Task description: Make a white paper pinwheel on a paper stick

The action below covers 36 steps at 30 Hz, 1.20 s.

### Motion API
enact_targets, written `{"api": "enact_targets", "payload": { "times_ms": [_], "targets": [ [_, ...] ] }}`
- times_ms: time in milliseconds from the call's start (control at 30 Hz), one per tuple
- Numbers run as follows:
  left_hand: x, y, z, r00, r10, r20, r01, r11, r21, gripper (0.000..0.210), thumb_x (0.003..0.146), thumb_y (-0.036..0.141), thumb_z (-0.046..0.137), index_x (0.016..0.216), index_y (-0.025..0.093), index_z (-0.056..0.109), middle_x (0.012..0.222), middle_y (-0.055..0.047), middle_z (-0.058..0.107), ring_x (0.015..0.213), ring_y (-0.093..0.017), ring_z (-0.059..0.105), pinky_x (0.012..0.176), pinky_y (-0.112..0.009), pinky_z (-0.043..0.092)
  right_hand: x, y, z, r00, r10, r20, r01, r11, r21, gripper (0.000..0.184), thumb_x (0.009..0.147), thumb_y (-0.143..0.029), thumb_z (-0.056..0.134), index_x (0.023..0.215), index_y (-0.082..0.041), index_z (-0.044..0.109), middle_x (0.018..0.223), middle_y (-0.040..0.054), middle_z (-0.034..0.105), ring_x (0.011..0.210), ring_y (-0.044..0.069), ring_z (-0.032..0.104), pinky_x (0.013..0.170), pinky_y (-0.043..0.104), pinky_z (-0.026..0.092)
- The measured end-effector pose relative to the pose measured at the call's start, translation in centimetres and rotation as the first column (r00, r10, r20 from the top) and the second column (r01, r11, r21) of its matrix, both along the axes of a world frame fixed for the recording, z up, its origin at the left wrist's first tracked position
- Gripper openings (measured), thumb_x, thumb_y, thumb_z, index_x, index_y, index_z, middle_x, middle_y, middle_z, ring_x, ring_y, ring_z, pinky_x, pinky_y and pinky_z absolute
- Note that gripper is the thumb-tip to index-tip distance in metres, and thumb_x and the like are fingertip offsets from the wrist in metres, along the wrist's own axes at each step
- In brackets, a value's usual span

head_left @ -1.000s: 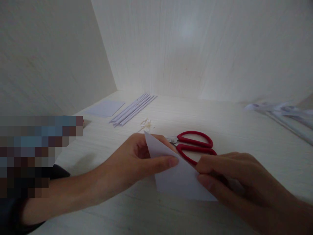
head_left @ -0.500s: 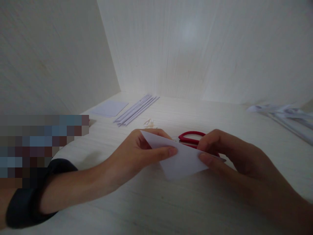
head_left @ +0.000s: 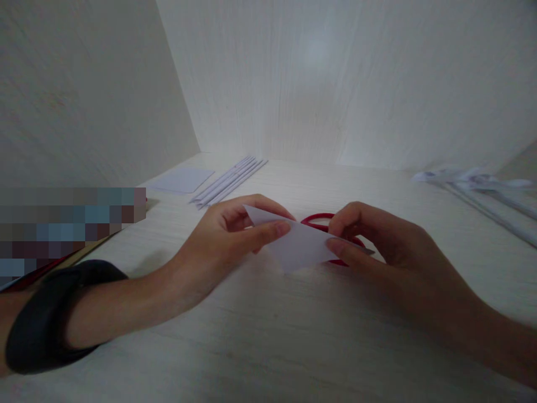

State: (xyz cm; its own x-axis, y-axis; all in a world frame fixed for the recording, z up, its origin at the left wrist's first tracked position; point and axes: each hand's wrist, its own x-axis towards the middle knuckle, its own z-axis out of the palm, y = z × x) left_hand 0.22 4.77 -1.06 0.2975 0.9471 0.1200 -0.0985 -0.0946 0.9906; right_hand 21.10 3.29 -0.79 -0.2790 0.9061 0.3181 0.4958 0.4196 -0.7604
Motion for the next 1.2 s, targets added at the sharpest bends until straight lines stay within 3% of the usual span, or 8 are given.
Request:
{"api": "enact_targets", "payload": {
  "times_ms": [233,533,633,800,867,1033,1200],
  "targets": [
    [-0.2,0.0,0.0,0.99,0.089,-0.107,-0.071,0.984,0.161,0.007,0.075,0.021,0.074,0.073,0.027,0.073,0.07,0.008,0.067,0.049,-0.001,0.045,0.043,-0.011,0.032,0.3,-0.3,-0.3,1.0,0.001,0.007,-0.002,0.996,0.091,0.006,0.085,-0.029,0.06,0.082,-0.025,0.057,0.085,0.0,0.067,0.078,0.017,0.064,0.059,0.028,0.049],
    [-0.4,-0.4,0.1,0.97,0.145,-0.195,-0.084,0.953,0.291,0.003,0.076,0.024,0.073,0.077,0.026,0.072,0.076,0.007,0.069,0.064,-0.006,0.058,0.055,-0.014,0.043,-0.2,-0.7,0.2,0.998,-0.019,0.055,0.008,0.979,0.202,0.006,0.084,-0.021,0.061,0.079,-0.022,0.058,0.081,-0.0015,0.066,0.072,0.013,0.062,0.054,0.022,0.048],
    [-0.5,-0.7,0.4,0.959,0.197,-0.204,-0.106,0.916,0.387,0.002,0.077,0.024,0.073,0.077,0.025,0.071,0.078,0.007,0.069,0.069,-0.006,0.059,0.061,-0.015,0.044,0.0,-0.9,0.2,0.997,-0.045,0.069,0.026,0.964,0.265,0.007,0.083,-0.019,0.061,0.078,-0.022,0.059,0.078,-0.0024,0.066,0.071,0.012,0.061,0.056,0.022,0.047],
    [-0.5,-1.7,1.0,0.912,0.284,-0.298,-0.057,0.804,0.592,0.002,0.077,0.022,0.072,0.077,0.023,0.07,0.082,0.005,0.069,0.083,-0.009,0.06,0.076,-0.019,0.044,0.2,-1.1,-0.2,0.997,-0.053,0.063,0.032,0.957,0.289,0.007,0.084,-0.017,0.062,0.079,-0.022,0.06,0.076,-0.0034,0.065,0.069,0.011,0.059,0.056,0.022,0.046],
    [-0.4,-2.2,1.1,0.903,0.29,-0.318,-0.052,0.807,0.588,0.005,0.077,0.024,0.073,0.081,0.023,0.071,0.086,0.004,0.069,0.085,-0.01,0.06,0.077,-0.02,0.044,0.1,-1.2,-0.3,0.996,-0.056,0.076,0.031,0.953,0.3,0.007,0.083,-0.017,0.062,0.079,-0.022,0.06,0.077,-0.0033,0.065,0.068,0.01,0.058,0.056,0.022,0.045],
    [-0.4,-3.0,0.9,0.915,0.236,-0.326,-0.073,0.894,0.441,0.013,0.075,0.025,0.074,0.088,0.023,0.071,0.093,0.003,0.072,0.087,-0.012,0.063,0.077,-0.022,0.045,-0.1,-1.7,-0.3,0.988,-0.091,0.125,0.039,0.928,0.371,0.009,0.083,-0.014,0.062,0.078,-0.02,0.059,0.073,-0.0025,0.062,0.064,0.011,0.055,0.055,0.023,0.042],
    [-0.5,-2.9,0.9,0.929,0.199,-0.311,-0.061,0.913,0.403,0.009,0.077,0.028,0.072,0.085,0.025,0.071,0.093,0.005,0.071,0.086,-0.01,0.062,0.075,-0.019,0.045,-0.1,-2.1,-0.1,0.966,-0.043,0.253,-0.086,0.876,0.475,0.01,0.084,-0.01,0.059,0.081,-0.019,0.057,0.076,-0.0004,0.059,0.065,0.011,0.052,0.056,0.023,0.041]
  ]
}}
